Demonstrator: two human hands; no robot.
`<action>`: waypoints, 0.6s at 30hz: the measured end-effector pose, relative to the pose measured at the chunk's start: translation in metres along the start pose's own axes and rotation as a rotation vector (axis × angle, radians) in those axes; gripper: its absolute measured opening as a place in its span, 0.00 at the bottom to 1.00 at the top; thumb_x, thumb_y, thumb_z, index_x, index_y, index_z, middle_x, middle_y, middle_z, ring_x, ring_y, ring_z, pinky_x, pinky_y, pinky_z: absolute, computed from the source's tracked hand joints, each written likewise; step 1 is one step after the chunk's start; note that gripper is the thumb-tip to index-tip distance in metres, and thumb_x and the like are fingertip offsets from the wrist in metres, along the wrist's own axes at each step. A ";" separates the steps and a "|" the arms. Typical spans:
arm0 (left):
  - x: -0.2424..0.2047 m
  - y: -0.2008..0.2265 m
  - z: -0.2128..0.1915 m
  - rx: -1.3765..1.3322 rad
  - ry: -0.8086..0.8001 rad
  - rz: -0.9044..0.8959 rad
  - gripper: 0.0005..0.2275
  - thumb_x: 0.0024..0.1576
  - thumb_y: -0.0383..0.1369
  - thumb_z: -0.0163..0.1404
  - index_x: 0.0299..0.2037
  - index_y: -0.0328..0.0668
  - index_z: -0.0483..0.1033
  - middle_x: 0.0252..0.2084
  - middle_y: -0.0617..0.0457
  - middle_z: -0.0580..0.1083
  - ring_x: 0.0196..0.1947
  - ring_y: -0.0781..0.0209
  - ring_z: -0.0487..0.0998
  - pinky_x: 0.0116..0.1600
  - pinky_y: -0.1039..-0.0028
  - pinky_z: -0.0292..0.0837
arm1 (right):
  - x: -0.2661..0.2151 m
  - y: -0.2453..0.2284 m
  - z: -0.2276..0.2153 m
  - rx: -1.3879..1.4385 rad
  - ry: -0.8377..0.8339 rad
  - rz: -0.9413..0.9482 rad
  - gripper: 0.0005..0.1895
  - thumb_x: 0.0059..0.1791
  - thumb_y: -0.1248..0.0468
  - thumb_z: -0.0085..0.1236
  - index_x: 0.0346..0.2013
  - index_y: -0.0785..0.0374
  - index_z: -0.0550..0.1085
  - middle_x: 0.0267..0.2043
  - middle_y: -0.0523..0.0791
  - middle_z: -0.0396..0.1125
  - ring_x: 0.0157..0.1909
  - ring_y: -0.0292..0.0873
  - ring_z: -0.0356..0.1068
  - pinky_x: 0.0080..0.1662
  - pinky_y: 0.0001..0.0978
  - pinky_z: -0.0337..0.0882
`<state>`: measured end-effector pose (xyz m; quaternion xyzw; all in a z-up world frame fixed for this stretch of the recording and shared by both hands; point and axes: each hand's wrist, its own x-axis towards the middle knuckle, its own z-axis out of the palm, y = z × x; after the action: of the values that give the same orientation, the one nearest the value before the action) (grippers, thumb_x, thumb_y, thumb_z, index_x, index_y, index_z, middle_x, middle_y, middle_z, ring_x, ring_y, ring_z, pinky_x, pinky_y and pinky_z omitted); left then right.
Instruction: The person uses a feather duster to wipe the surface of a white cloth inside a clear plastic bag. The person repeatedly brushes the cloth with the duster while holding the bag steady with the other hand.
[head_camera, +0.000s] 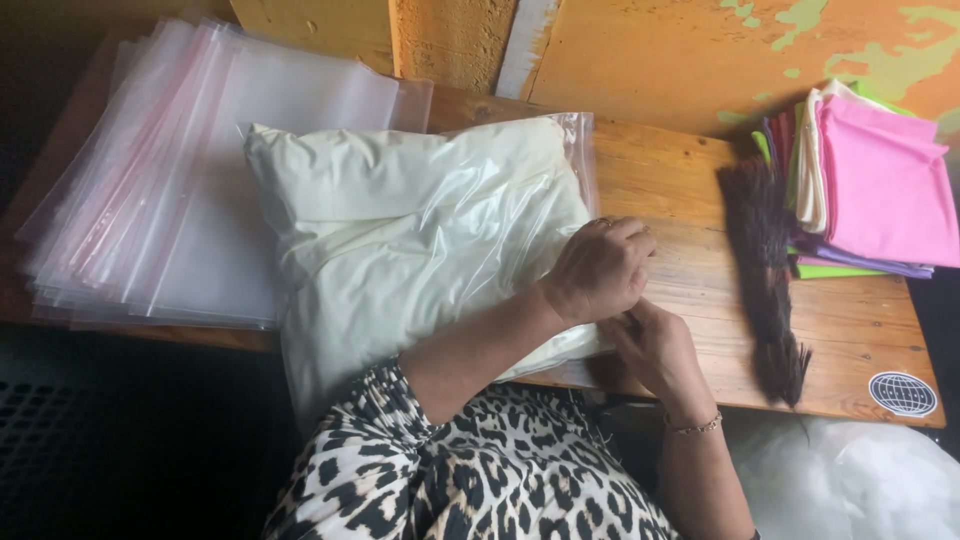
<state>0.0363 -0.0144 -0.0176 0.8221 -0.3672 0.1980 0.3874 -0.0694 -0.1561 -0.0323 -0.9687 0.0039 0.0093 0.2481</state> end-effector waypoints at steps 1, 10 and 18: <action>0.002 0.004 -0.011 0.003 0.002 0.001 0.05 0.49 0.28 0.48 0.31 0.44 0.78 0.28 0.52 0.73 0.31 0.49 0.80 0.43 0.61 0.76 | 0.004 0.007 -0.001 0.000 0.001 -0.004 0.16 0.47 0.52 0.61 0.40 0.61 0.77 0.32 0.53 0.74 0.41 0.63 0.76 0.41 0.54 0.74; -0.007 0.052 -0.149 0.383 -0.479 -0.247 0.22 0.50 0.24 0.38 0.57 0.39 0.70 0.51 0.39 0.71 0.60 0.30 0.67 0.69 0.21 0.34 | 0.003 0.011 -0.069 -0.403 0.486 -0.076 0.10 0.58 0.55 0.56 0.39 0.56 0.77 0.42 0.46 0.69 0.47 0.57 0.70 0.42 0.52 0.68; -0.057 0.026 -0.142 0.504 -0.648 -0.775 0.44 0.59 0.64 0.36 0.75 0.39 0.39 0.77 0.30 0.37 0.73 0.16 0.36 0.66 0.23 0.33 | 0.001 0.082 -0.079 -0.385 0.195 0.607 0.32 0.58 0.47 0.40 0.60 0.75 0.70 0.56 0.70 0.67 0.57 0.75 0.66 0.56 0.64 0.63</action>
<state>-0.0265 0.1114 0.0483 0.9828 -0.0801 -0.1394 0.0910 -0.0677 -0.2664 -0.0024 -0.9487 0.3127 -0.0093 0.0458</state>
